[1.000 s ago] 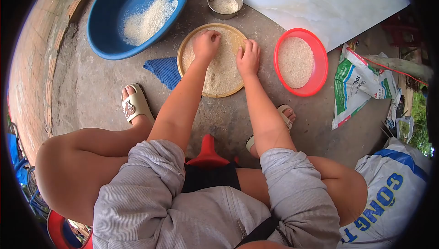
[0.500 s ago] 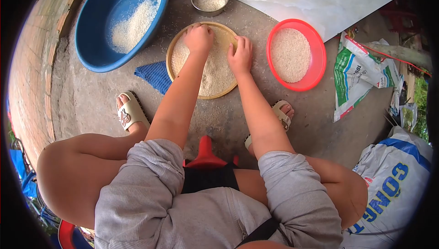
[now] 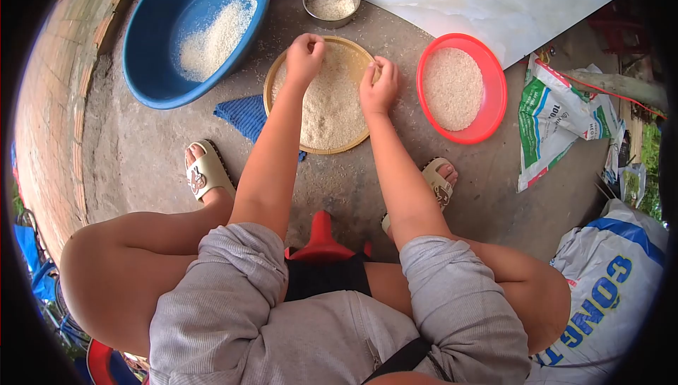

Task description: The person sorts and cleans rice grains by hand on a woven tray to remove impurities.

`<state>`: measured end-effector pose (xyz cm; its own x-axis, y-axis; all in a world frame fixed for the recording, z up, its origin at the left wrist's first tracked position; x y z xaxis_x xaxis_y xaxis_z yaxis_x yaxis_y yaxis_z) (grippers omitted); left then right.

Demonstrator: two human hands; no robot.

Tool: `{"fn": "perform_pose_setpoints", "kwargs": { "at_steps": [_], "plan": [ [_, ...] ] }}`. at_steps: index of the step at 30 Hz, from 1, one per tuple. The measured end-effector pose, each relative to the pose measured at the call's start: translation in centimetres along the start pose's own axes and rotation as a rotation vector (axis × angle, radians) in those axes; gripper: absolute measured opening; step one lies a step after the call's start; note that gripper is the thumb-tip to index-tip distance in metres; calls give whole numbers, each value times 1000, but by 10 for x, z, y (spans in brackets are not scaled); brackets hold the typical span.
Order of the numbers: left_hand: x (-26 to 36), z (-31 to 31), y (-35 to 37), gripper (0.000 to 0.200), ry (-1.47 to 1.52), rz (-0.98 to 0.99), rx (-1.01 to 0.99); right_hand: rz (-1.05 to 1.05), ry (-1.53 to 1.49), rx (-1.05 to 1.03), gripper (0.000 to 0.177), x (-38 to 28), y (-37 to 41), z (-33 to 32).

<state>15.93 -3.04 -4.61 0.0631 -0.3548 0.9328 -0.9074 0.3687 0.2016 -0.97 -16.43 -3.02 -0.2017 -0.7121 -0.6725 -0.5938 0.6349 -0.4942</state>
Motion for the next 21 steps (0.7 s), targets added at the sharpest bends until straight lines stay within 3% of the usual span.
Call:
{"fn": "perform_pose_setpoints", "kwargs": {
  "at_steps": [1, 3, 4, 5, 7, 8, 9, 11, 12, 13, 15, 18, 21],
  "plan": [
    [12, -3, 0, 17, -4, 0, 1, 2, -3, 0, 24, -10, -7, 0],
    [24, 20, 4, 16, 120, -78, -321, 1014, -813, 70, 31, 25, 24, 37],
    [36, 28, 7, 16, 113, 8, -421, 1112, -1135, 172, 42, 30, 24, 57],
    [42, 30, 9, 16, 113, 9, -426, 1112, -1134, 177, 42, 32, 23, 59],
    [50, 54, 22, 17, -30, 38, -686, 1333, -1387, 96, 40, 5, 17, 72],
    [49, 59, 26, 17, -3, -20, -725, 1141, -1385, -167, 34, -8, 4, 74],
    [50, 60, 25, 17, -1, -17, -727, 1137, -1384, -165, 34, -2, 6, 77],
    [50, 45, 15, 18, -325, 107, -445, 1347, -1264, -67, 25, 36, 37, 89],
    [48, 35, 9, 20, -344, 138, -279, 1444, -1225, 93, 23, 47, 47, 84],
    [41, 37, 7, 20, -344, 134, -282, 1448, -1223, 94, 23, 52, 52, 83],
    [23, 22, -2, 18, -271, 13, -58, 1333, -1004, -3, 27, 56, 57, 71],
    [5, 29, 2, 21, -358, -24, 41, 1254, -891, -89, 31, 44, 52, 65],
    [-1, 35, 10, 23, -490, -17, 182, 1307, -873, -64, 33, 41, 52, 62]
  ]
}}
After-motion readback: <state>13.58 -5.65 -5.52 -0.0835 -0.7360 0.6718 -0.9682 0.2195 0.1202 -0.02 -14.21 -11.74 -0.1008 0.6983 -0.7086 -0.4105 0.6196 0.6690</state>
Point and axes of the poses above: each hand's wrist, its own y-axis away from the middle knuckle, its own z-axis out of the palm, x = y × z, the point moved 8 cm from there along -y, towards the middle knuckle, and after that the axes turned 10 degrees about -z, right-handed, at the moved point
